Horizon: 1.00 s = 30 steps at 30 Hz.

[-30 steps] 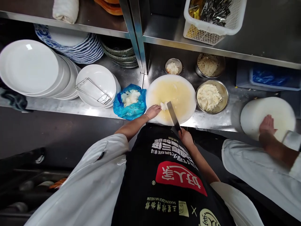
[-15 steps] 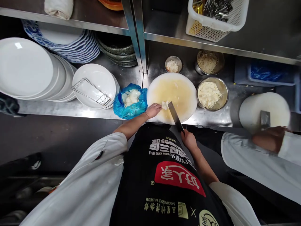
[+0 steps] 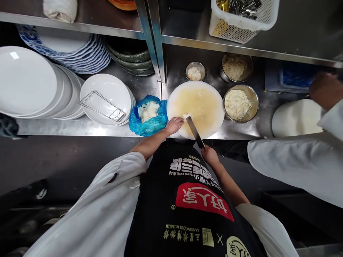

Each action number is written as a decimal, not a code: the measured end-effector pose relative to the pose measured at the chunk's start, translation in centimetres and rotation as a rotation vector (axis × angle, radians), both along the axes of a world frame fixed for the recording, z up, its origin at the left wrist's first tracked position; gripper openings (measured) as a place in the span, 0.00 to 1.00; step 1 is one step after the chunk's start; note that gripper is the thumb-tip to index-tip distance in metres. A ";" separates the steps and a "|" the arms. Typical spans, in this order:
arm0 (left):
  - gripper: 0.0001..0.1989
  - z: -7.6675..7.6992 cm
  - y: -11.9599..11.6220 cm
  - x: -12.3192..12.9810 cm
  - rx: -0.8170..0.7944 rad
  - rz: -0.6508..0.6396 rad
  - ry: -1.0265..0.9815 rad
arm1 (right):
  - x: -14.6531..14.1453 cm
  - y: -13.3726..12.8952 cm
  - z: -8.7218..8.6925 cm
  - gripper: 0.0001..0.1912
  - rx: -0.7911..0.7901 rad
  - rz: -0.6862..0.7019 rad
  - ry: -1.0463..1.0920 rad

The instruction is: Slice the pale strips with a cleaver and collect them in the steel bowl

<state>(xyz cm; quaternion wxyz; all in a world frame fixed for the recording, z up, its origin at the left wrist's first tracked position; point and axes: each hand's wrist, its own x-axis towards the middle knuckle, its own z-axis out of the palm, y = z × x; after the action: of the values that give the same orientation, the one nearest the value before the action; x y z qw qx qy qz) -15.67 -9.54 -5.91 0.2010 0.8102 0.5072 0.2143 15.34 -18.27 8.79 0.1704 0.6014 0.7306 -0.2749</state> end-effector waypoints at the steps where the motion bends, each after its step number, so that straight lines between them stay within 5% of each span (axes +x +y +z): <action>1: 0.16 0.0 0.0 0.0 -0.002 0.000 0.000 | 0.1 0.1 0.2 0.16 -0.018 0.009 -0.018; 8: 0.16 0.0 -0.2 0.1 -0.005 0.015 0.024 | -1.5 1.5 1.1 0.21 0.164 0.011 0.086; 12: 0.17 0.2 -0.3 0.2 -0.014 0.028 0.013 | -3.0 2.9 0.3 0.19 0.037 0.006 -0.037; 15: 0.17 0.2 -0.3 0.2 -0.014 0.027 0.002 | -1.2 3.0 1.0 0.16 -0.036 0.038 -0.097; 19: 0.17 0.2 -0.4 0.4 -0.007 0.059 -0.014 | 0.6 3.0 2.1 0.20 0.099 0.038 -0.007; 25: 0.16 0.9 -0.8 0.9 -0.061 0.138 -0.060 | -0.3 4.8 -0.4 0.18 0.053 -0.003 -0.021; 30: 0.19 1.9 -0.9 3.7 -0.090 0.411 -0.144 | 4.8 4.6 -1.4 0.16 0.012 -0.217 0.277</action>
<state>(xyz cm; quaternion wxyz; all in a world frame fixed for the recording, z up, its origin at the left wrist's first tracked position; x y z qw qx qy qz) -11.97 -10.46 -4.04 0.2250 0.6626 0.6550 0.2853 20.18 -13.65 7.38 0.0339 0.6340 0.6797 -0.3673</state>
